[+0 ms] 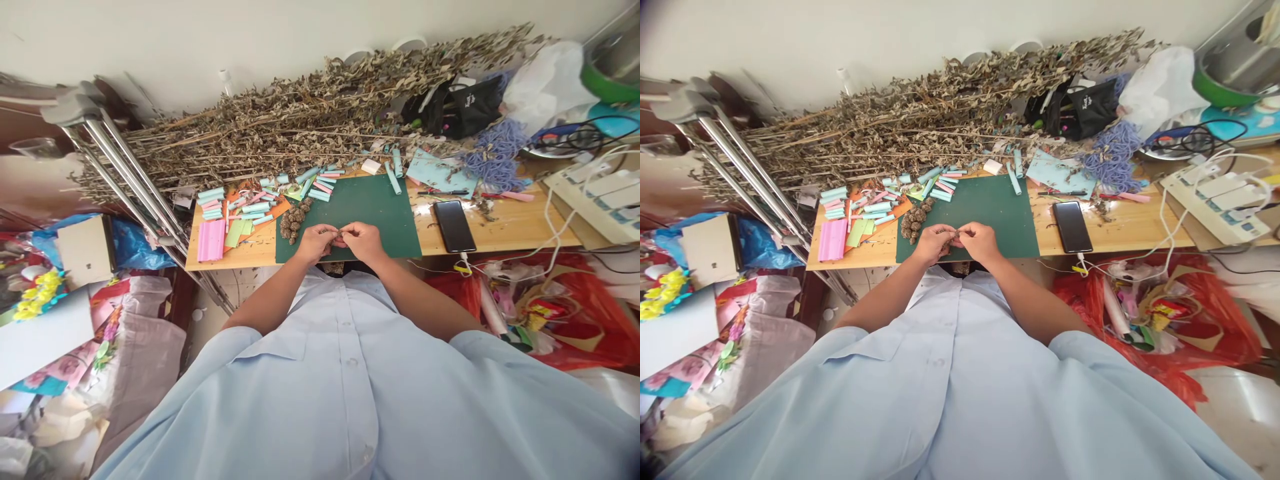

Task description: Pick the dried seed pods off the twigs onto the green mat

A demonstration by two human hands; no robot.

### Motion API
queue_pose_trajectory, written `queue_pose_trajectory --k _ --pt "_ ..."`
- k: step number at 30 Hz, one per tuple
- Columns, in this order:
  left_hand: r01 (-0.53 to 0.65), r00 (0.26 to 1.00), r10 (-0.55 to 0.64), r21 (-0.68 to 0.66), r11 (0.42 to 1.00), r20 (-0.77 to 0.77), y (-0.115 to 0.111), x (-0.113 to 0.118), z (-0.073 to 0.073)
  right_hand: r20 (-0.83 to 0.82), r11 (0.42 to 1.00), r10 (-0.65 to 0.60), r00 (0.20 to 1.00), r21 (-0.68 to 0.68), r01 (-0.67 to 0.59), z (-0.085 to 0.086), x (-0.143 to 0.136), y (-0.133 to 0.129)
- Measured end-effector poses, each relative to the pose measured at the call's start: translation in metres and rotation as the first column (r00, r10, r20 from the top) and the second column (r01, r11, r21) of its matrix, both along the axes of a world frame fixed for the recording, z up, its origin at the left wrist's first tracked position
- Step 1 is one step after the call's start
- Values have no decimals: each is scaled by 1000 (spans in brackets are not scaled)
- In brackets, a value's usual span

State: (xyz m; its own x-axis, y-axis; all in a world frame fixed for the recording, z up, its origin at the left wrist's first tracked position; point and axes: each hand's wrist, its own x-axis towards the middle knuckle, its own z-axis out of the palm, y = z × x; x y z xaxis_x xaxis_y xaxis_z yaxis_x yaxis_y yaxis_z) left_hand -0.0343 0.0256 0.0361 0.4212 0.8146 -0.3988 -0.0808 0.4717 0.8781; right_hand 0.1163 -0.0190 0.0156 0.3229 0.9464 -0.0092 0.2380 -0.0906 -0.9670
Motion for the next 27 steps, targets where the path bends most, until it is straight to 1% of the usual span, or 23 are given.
queue_pose_trajectory --k 2,3,4,6,8,10,11,14,17,20,22,24,27 --pt "-22 1000 22 -5 1000 -6 -1 0 1 -175 998 -38 984 -60 28 -1 -2 2" --pt "-33 999 33 -4 999 -11 -1 0 1 -224 996 -61 973 -80 44 -1 -3 3" --pt "-41 999 41 -1 999 -14 -1 1 0 -250 994 -80 965 -96 57 0 -3 4" --pt "-44 999 44 7 999 -13 -1 1 -1 -246 992 -90 965 -108 65 2 -4 3" --pt "-42 999 42 20 999 3 -1 2 -3 -165 996 -52 985 -82 39 5 -4 0" --pt "-51 999 50 35 998 8 -1 2 -5 2 1000 13 1000 1 -13 8 -2 -3" --pt "-58 998 58 40 998 2 0 3 -6 101 997 45 994 57 -51 9 -1 -5" --pt "-70 997 71 35 997 -29 0 3 -7 354 969 87 931 186 -162 9 2 -9" --pt "-56 998 56 26 998 -32 0 3 -7 496 959 66 866 207 -192 7 2 -10" --pt "-30 999 31 38 999 -42 0 3 -7 585 959 53 810 195 -204 6 1 -9" --pt "-12 998 16 57 998 -64 0 3 -7 608 963 52 792 181 -202 7 1 -8" --pt "1 997 4 75 997 -80 0 3 -7 605 968 53 794 163 -189 8 2 -7" --pt "16 997 -9 88 996 -76 0 2 -7 567 973 68 821 143 -180 10 4 -6"
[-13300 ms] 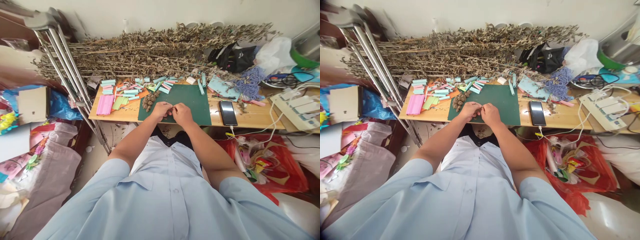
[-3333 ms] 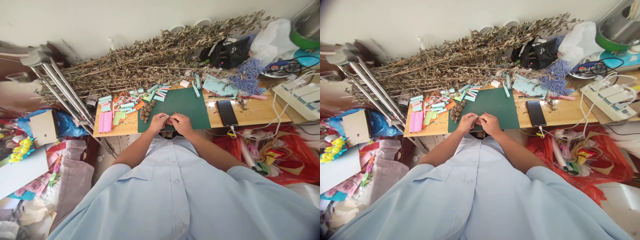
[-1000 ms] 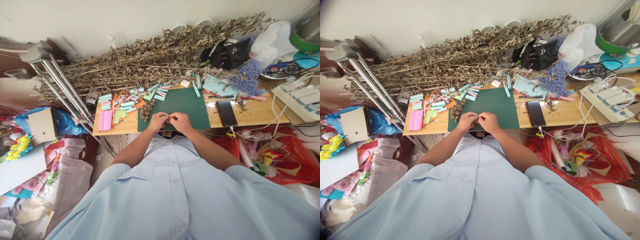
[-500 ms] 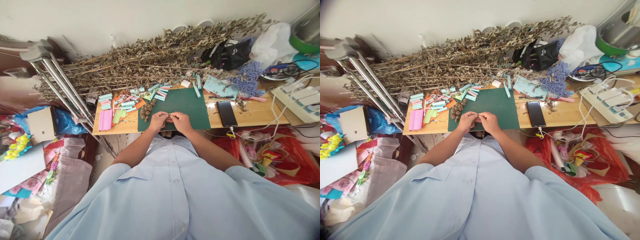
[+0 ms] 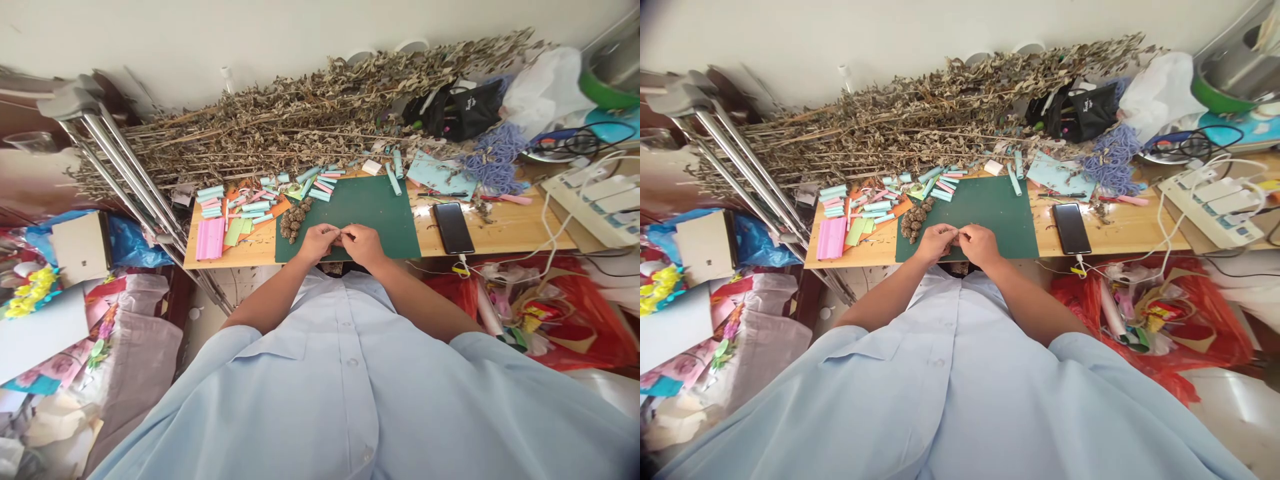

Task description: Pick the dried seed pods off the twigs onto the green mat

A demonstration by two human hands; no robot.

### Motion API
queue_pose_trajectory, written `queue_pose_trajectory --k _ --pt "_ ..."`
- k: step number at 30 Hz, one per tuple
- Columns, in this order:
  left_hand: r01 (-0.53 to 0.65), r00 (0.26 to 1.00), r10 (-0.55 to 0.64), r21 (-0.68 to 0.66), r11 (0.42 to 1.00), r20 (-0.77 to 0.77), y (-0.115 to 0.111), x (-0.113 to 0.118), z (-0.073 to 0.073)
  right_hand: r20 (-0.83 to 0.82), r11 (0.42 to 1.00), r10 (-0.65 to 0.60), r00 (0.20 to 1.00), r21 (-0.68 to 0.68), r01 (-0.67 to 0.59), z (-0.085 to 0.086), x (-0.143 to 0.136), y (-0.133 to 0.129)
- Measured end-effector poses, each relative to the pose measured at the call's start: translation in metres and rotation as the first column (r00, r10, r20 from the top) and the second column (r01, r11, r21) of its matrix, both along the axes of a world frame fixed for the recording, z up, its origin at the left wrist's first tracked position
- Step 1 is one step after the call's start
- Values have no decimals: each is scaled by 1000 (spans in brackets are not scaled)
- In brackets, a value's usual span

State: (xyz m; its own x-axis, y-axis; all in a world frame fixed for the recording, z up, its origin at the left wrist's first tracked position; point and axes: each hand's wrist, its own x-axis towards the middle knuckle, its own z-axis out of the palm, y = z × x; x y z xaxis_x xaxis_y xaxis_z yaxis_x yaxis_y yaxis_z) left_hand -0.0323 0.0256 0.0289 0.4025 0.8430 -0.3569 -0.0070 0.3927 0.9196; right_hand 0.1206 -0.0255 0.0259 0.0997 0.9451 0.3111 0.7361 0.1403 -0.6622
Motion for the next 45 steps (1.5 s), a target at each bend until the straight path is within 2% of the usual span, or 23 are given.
queue_pose_trajectory --k 5,8,13,17,19,22,26,29,32,37,41,45 --pt "1 1000 -1 -7 1000 2 2 0 2 -108 1000 -21 994 -23 19 -1 1 -1" --pt "4 1000 -3 -50 999 24 3 0 4 -244 997 -54 968 -59 41 -2 -1 -1" --pt "21 996 -13 -89 996 89 2 0 6 -548 966 -186 815 -256 48 -5 1 2" --pt "5 997 2 -93 996 76 1 1 6 -663 947 -244 708 -321 26 -10 2 4" --pt "5 998 0 -85 996 61 0 1 6 -651 951 -238 721 -307 37 -11 1 4" --pt "12 998 -8 -62 998 64 -1 1 6 -563 961 -207 800 -272 57 -9 0 1" --pt "24 994 -21 -32 999 103 -2 0 3 -397 989 -124 909 -129 79 -7 -2 -2" --pt "-3 997 5 -28 1000 79 -2 -1 2 -303 998 -58 951 -50 45 -5 -2 -3" --pt "-4 997 7 -38 999 81 -1 -1 2 -317 997 -33 948 -76 9 -4 1 -2" --pt "8 996 -2 -67 998 84 1 0 3 -502 971 -120 857 -238 -4 -3 5 1" --pt "21 998 -17 -61 998 58 1 -1 2 -446 984 -84 891 -178 4 -3 3 -2" --pt "90 993 -85 -50 995 82 2 -2 3 -395 986 -120 911 -155 63 -3 -2 -5"
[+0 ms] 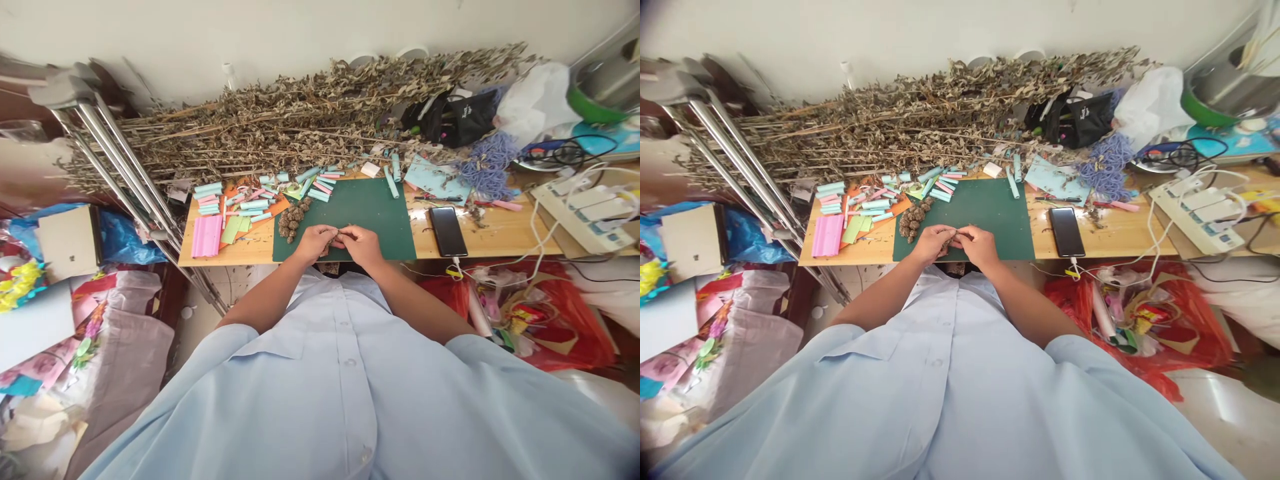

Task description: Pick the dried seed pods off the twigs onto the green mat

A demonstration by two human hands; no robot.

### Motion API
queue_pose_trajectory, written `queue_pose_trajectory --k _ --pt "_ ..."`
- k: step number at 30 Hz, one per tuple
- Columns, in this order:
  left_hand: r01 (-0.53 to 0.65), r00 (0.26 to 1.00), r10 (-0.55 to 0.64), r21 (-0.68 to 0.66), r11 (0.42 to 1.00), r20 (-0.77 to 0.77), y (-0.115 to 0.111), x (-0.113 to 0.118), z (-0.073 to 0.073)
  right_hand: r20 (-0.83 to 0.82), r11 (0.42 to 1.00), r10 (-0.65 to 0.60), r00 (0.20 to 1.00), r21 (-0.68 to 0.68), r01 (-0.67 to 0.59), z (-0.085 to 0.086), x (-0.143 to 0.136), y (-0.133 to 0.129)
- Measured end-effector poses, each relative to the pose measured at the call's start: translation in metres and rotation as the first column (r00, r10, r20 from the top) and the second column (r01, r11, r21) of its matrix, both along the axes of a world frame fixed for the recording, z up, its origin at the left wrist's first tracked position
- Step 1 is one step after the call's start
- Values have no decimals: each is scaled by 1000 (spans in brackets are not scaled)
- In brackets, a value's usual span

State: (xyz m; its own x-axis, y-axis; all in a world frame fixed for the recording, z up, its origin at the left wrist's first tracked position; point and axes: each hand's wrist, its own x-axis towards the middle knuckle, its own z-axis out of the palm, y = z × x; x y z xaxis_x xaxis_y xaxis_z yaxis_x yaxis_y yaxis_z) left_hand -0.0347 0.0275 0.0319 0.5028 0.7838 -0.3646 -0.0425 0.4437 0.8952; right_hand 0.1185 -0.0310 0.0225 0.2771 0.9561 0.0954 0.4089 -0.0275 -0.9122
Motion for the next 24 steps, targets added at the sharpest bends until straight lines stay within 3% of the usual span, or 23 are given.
queue_pose_trajectory --k 4,11,18,24 --pt "35 999 -34 -26 999 32 1 -1 2 8 998 -60 998 2 60 -1 0 0" --pt "-106 991 110 -65 992 69 2 -3 8 124 989 -148 981 39 144 2 36 7" --pt "-177 984 176 45 983 12 3 -3 14 401 989 -5 916 140 -56 -2 51 11" --pt "-184 982 186 62 981 -29 4 -4 10 540 991 43 841 86 -106 -11 46 7"
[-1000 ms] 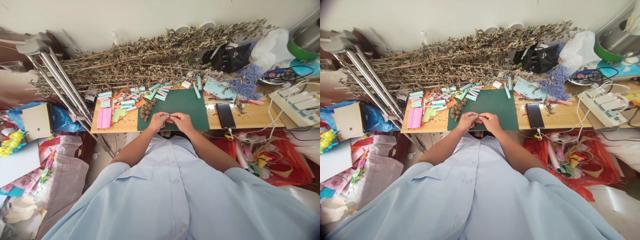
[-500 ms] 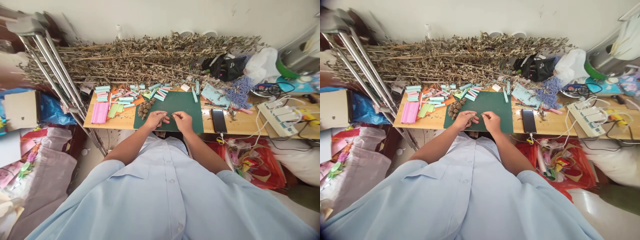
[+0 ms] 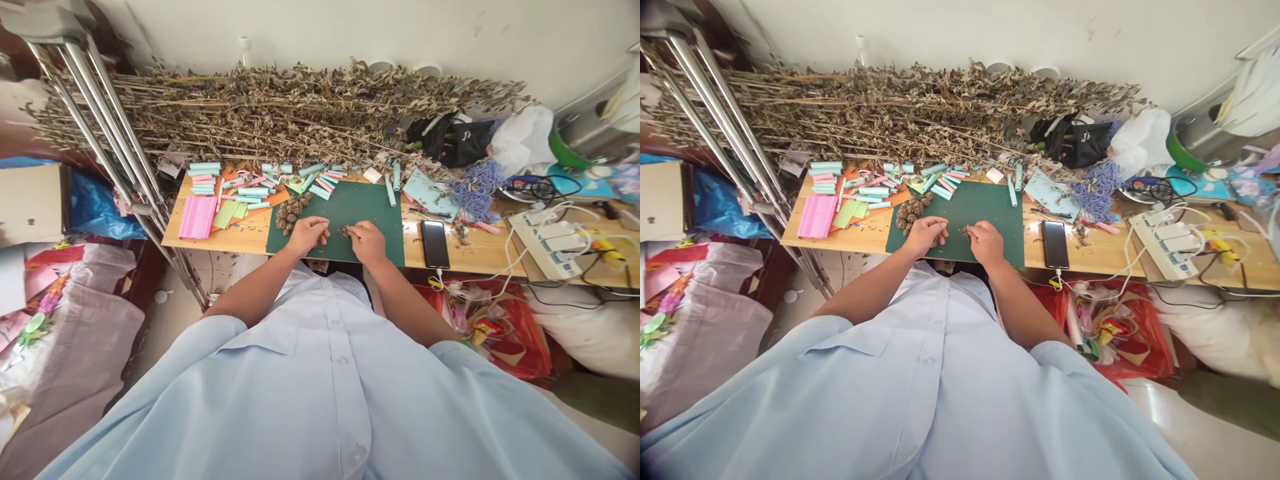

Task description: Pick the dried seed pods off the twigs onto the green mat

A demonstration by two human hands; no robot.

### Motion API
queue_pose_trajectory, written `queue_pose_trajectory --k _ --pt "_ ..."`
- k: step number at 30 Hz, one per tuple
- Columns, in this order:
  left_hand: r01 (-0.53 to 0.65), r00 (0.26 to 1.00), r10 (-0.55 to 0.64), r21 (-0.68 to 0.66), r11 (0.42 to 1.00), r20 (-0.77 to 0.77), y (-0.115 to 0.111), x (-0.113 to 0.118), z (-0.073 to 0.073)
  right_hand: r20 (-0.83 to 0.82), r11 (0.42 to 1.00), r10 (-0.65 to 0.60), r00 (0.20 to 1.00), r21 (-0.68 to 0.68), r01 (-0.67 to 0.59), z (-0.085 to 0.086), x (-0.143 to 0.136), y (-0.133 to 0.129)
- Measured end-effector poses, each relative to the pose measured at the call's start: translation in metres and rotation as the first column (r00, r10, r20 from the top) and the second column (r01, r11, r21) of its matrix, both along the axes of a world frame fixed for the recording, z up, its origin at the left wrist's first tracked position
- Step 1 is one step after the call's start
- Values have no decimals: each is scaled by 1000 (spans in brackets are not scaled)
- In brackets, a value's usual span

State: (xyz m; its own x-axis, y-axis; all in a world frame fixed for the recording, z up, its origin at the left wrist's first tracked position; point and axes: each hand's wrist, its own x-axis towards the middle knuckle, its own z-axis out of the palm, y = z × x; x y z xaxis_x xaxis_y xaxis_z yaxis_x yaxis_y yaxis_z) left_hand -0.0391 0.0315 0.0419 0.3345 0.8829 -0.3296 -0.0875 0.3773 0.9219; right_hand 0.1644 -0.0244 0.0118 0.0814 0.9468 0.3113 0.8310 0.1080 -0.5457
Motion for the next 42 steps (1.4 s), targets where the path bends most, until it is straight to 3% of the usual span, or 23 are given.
queue_pose_trajectory --k 3,7,12,18,25,33,38,42 --pt "18 1000 -18 2 1000 5 0 -2 -2 -50 1000 7 999 -4 -7 4 4 -4" --pt "31 999 -31 1 1000 26 1 -2 -3 -222 997 -72 972 -1 73 9 11 -5" --pt "24 999 -24 -3 1000 34 0 -2 -3 -516 970 -238 823 -162 179 10 14 0" --pt "29 999 -29 -14 999 23 -1 -2 -1 -708 971 -234 667 -198 131 12 11 3" --pt "33 999 -33 -10 999 17 -1 -2 -4 -576 958 -260 775 -255 131 11 10 4" --pt "28 999 -29 12 1000 27 -1 -1 -7 -324 984 -176 929 -91 155 11 9 6" --pt "14 999 -14 -2 1000 34 -1 0 -8 -131 996 -64 989 48 71 19 2 -2" --pt "-42 992 42 -7 999 122 1 -1 -11 -101 983 185 978 31 -183 18 -21 -18"
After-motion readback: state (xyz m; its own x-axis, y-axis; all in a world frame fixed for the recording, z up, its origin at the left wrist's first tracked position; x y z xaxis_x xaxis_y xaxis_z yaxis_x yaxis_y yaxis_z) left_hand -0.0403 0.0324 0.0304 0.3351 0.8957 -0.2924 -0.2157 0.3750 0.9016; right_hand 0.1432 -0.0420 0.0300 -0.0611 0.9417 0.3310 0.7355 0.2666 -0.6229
